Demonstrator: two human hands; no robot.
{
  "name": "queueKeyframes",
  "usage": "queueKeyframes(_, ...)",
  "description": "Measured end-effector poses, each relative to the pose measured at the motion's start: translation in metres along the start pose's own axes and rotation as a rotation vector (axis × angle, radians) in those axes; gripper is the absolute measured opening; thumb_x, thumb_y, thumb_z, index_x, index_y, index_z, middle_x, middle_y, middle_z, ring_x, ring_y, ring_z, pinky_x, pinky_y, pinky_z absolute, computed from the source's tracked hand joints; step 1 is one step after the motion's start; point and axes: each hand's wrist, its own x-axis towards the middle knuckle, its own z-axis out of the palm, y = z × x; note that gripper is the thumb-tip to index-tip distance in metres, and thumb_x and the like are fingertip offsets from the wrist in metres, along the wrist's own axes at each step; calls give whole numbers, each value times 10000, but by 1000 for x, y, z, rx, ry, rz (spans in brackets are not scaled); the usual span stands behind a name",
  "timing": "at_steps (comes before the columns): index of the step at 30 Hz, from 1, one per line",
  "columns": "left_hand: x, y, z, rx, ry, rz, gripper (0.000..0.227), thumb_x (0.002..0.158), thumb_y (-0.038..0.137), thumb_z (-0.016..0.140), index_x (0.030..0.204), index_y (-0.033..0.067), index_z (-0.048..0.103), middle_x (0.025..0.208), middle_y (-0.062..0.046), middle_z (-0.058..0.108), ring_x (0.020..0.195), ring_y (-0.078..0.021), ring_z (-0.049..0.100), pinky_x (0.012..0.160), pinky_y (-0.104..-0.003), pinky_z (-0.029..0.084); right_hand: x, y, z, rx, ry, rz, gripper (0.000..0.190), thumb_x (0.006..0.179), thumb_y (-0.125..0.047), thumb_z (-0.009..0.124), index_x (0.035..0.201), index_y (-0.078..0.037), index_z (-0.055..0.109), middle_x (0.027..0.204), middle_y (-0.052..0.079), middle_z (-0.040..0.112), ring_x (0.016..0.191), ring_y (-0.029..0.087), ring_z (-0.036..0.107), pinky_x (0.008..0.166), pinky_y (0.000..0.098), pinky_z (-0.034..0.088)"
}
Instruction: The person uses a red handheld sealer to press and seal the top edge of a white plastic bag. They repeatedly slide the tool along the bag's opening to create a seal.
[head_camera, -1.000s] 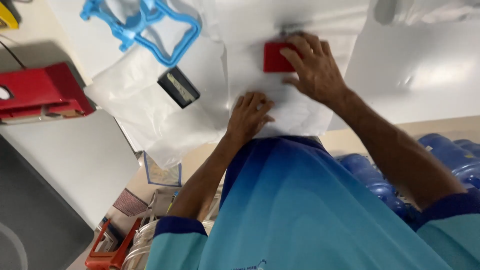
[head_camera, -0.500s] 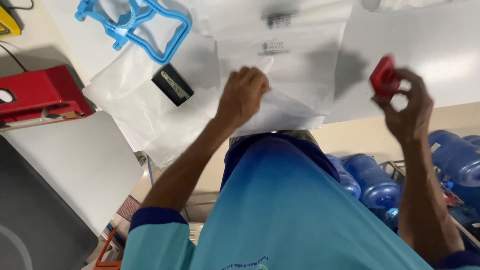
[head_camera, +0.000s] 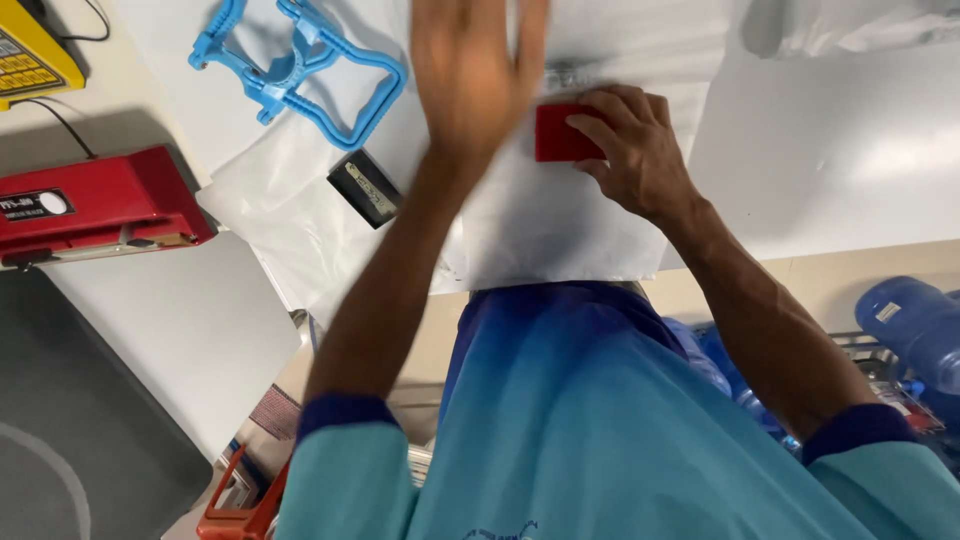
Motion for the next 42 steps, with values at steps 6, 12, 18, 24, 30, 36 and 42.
queueKeyframes(6,-78,11,26,-158,-853,-549,504,851,574,738,851,72,690,676,-127,705,668,-369,759,565,-484,592,9,3,2,78,-2,53,366,788,-279,924,1103,-131,812,1330,61,660,1234,314,507,957,442,380)
queueKeyframes(12,-59,11,35,-134,-1105,-611,319,890,310,734,878,-8,749,729,-201,727,766,-450,763,622,-528,616,21,-24,-32,253,16,419,642,870,-350,907,1289,12,583,1257,221,481,1207,483,540,790,540,611)
queueKeyframes(18,-80,-1,67,-110,-1242,-537,243,791,260,705,858,29,741,685,-162,678,683,-424,746,587,-537,622,51,-4,-23,-13,-750,866,547,1026,-563,644,971,-25,728,785,179,709,746,401,755,582,479,597)
queueKeyframes(24,-43,-7,69,-174,-1320,-665,317,852,267,615,837,-27,731,752,-212,707,801,-486,748,657,-549,619,57,13,-2,-7,-751,921,443,943,-491,660,1037,-61,698,852,208,698,803,465,746,627,552,595)
queueKeyframes(30,-70,-4,74,-160,-1329,-605,315,822,290,651,784,-17,703,702,-221,685,748,-489,740,588,-566,597,20,13,27,-99,-689,920,469,877,-535,692,946,-72,673,785,175,679,750,452,739,594,552,583)
queueKeyframes(36,-114,-7,80,-13,-1040,-584,374,881,423,607,842,82,753,711,-176,718,768,-455,750,630,-571,594,41,2,-4,-95,-662,957,422,937,-595,647,1026,-192,733,885,133,704,806,415,752,599,498,575)
queueKeyframes(42,-196,17,-1,-315,-642,39,331,897,361,813,959,70,668,1063,-119,635,903,-300,611,616,-434,533,18,-8,-23,-72,-64,40,878,731,-526,1006,1281,12,585,1318,211,595,1203,369,532,870,468,536)
